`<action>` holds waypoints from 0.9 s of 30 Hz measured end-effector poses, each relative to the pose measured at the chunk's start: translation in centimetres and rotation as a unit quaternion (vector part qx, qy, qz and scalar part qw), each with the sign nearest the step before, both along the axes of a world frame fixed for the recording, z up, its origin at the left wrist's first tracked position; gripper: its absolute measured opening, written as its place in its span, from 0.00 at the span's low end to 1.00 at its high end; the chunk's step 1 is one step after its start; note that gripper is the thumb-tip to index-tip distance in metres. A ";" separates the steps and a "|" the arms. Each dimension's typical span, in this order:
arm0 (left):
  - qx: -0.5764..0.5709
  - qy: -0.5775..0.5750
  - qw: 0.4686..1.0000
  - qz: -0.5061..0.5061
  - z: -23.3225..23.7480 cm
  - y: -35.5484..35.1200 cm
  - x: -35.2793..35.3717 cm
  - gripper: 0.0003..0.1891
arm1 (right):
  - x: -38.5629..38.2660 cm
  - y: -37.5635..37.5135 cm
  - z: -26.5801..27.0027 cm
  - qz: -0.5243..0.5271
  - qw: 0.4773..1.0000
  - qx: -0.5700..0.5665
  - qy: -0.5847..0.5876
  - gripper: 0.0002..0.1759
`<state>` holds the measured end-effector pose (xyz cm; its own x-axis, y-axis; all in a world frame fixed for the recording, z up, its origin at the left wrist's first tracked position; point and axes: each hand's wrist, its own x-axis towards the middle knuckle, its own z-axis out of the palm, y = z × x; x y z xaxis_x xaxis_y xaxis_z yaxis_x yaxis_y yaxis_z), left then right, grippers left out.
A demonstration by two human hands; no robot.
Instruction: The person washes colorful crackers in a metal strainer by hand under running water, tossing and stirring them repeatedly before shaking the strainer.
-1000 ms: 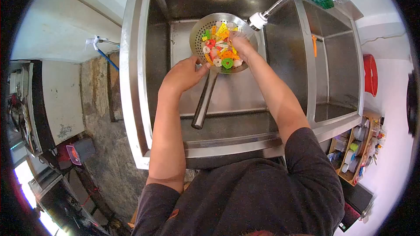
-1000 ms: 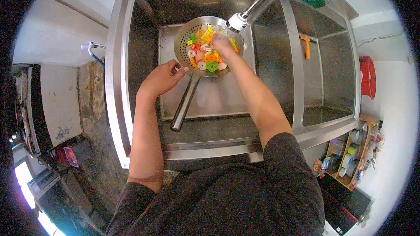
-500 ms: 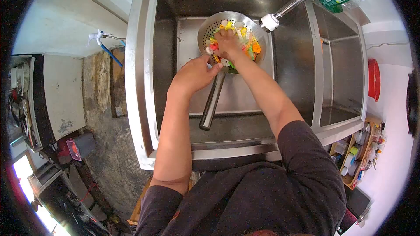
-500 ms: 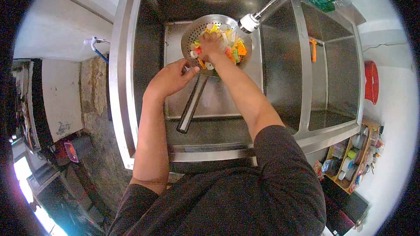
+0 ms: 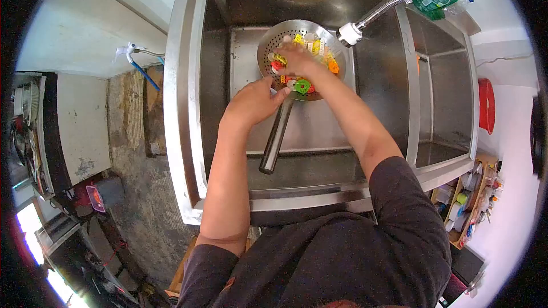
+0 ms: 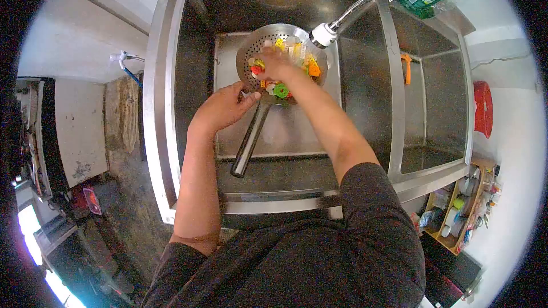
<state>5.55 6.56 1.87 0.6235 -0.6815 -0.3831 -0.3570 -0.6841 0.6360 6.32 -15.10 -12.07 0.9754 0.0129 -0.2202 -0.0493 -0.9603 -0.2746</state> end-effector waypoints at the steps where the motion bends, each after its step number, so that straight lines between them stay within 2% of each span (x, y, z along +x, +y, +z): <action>1: 0.003 0.000 1.000 -0.001 -0.2 0.1 0.1 0.30 | 0.0 0.7 0.0 -0.001 1.000 0.003 0.000 0.38; 3: -0.004 0.004 1.000 0.002 -0.5 0.2 0.2 0.31 | -0.2 1.6 0.3 -0.012 0.996 -0.035 0.084 0.47; 5: -0.005 0.001 1.000 0.000 -0.6 0.2 0.2 0.31 | 0.2 0.8 -2.4 -0.019 0.996 -0.037 0.073 0.44; 7: -0.005 -0.005 1.000 0.001 -0.4 0.3 0.3 0.31 | 0.1 -0.4 -3.8 0.006 0.993 -0.121 0.011 0.40; 8: -0.002 -0.010 1.000 0.002 -0.3 0.3 0.3 0.31 | 0.6 -1.2 -3.9 0.007 0.993 -0.122 0.010 0.40; 10: -0.002 -0.011 1.000 0.005 -0.1 0.3 0.3 0.31 | 1.1 -2.6 -3.3 -0.018 0.999 -0.035 -0.011 0.30; 11: -0.009 0.000 1.000 0.008 0.0 0.5 0.4 0.31 | 0.6 -3.3 -2.9 -0.016 0.999 -0.037 -0.008 0.30; 13: -0.019 0.011 1.000 0.012 -0.1 0.6 0.5 0.31 | -0.1 -4.6 -0.6 -0.084 0.978 0.165 -0.096 0.18; 14: -0.015 0.002 1.000 0.013 -0.1 0.5 0.5 0.31 | -0.3 -5.4 -1.3 -0.073 0.966 0.214 -0.126 0.15; 15: -0.010 -0.007 1.000 0.013 -0.1 0.5 0.5 0.31 | -0.8 -5.6 -0.9 -0.072 0.966 0.213 -0.126 0.15; 17: -0.004 0.007 1.000 0.014 0.3 0.4 0.5 0.32 | -2.4 -5.3 0.7 -0.145 0.931 0.330 -0.053 0.17; 21: 0.019 0.014 1.000 0.002 -0.3 0.1 0.2 0.31 | -4.8 -5.4 3.2 -0.206 0.922 0.326 0.031 0.23; 23: 0.012 0.013 1.000 -0.001 -0.7 0.1 0.0 0.31 | -6.1 -5.0 3.7 -0.172 0.981 0.073 0.053 0.40; 24: 0.003 0.012 1.000 -0.002 -0.8 0.0 0.0 0.31 | -6.6 -4.9 2.4 -0.176 0.980 0.074 0.053 0.40; 26: 0.007 0.015 1.000 -0.005 -0.6 -0.1 -0.1 0.31 | -7.4 -4.3 -1.4 -0.109 0.983 -0.126 0.083 0.54; 27: 0.010 0.018 1.000 -0.002 -0.5 -0.1 -0.1 0.31 | -7.4 -3.6 -0.6 -0.111 0.982 -0.127 0.082 0.54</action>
<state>5.42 6.43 1.41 0.6060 -0.6763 -0.4189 -0.3362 -0.6949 0.6356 -1.04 -18.69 -12.69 0.8986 -0.2724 -0.3439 -0.2898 -0.9571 0.0010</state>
